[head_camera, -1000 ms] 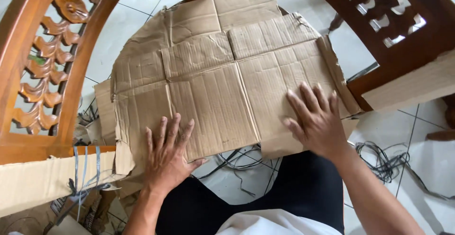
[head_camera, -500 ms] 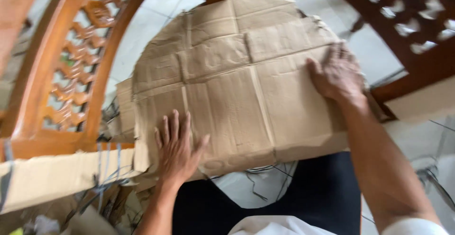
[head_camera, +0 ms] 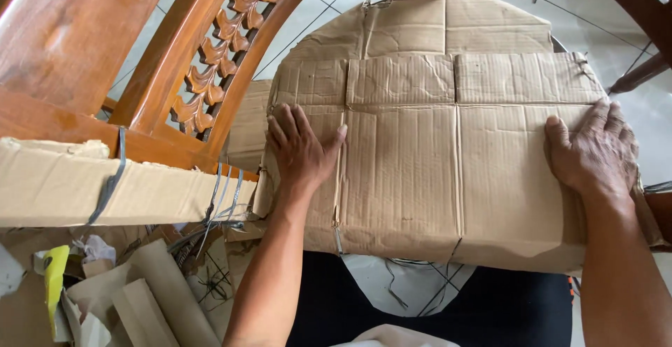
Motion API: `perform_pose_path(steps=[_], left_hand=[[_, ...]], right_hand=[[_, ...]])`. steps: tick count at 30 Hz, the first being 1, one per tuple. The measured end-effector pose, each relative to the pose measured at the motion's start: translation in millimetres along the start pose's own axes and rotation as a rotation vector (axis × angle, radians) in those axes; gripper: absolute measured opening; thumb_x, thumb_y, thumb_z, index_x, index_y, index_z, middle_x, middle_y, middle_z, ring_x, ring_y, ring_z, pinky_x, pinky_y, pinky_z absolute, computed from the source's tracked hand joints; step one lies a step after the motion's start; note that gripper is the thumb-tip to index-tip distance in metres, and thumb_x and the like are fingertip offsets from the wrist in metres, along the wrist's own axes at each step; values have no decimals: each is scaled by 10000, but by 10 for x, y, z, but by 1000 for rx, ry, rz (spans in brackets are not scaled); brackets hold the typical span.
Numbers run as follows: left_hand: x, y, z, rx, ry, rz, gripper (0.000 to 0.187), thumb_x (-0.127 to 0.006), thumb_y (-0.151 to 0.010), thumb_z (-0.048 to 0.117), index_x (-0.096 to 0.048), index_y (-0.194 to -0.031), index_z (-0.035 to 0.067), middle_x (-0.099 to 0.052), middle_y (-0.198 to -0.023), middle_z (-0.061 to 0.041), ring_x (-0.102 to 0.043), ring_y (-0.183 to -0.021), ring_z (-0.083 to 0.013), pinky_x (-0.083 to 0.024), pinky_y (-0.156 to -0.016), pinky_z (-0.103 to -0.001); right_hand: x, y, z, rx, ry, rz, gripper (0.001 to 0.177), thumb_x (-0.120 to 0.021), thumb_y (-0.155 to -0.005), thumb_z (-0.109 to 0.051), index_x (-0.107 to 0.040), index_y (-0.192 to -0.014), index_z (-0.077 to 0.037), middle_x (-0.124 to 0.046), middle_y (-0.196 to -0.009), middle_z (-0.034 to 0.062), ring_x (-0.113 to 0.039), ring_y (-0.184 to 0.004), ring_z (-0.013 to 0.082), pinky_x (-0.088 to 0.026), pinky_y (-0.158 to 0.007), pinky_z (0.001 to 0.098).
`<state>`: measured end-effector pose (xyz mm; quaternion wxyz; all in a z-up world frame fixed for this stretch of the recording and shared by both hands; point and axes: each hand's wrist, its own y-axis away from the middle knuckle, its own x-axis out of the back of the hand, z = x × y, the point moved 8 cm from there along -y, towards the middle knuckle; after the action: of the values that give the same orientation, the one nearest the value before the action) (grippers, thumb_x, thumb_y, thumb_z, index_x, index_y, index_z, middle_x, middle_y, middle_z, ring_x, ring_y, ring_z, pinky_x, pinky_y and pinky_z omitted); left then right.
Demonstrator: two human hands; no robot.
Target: Wrapping a wooden chair with cardboard and securing it with plastic straps.
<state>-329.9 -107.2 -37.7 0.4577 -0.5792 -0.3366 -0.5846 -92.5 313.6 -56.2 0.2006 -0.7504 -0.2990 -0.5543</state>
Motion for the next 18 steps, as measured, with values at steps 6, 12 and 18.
perform_pose_path(steps=[6,12,18], left_hand=[[-27,-275,-128,79,24,-62,1131,-191,-918,820,-155,-1565,-107,-114,-1634,-369,-95,-1485,-599,-94,-1194,-668],[-110,-741,-226,95,-66,61,1140,-231,-935,849,-286,-1488,-147,-339,-1476,-353,-364,-1314,-472,-296,-1079,-579],[-135,-1003,-335,185,12,61,1035,-393,-947,829,-347,-1433,-84,-456,-1372,-288,-493,-1205,-428,-429,-964,-567]], right_hand=[[-12,-14,17,-6,11,14,914,-362,-1024,-597,-281,-1611,99,-276,-1630,355,-316,-1427,575,-242,-1093,635],[-12,-24,11,2,3,8,915,-365,-1028,-585,-275,-1597,125,-274,-1622,376,-300,-1442,560,-213,-1119,612],[98,30,-91,-64,4,-64,904,-331,-1008,-605,-205,-1612,57,-233,-1649,321,-238,-1492,494,-170,-1173,570]])
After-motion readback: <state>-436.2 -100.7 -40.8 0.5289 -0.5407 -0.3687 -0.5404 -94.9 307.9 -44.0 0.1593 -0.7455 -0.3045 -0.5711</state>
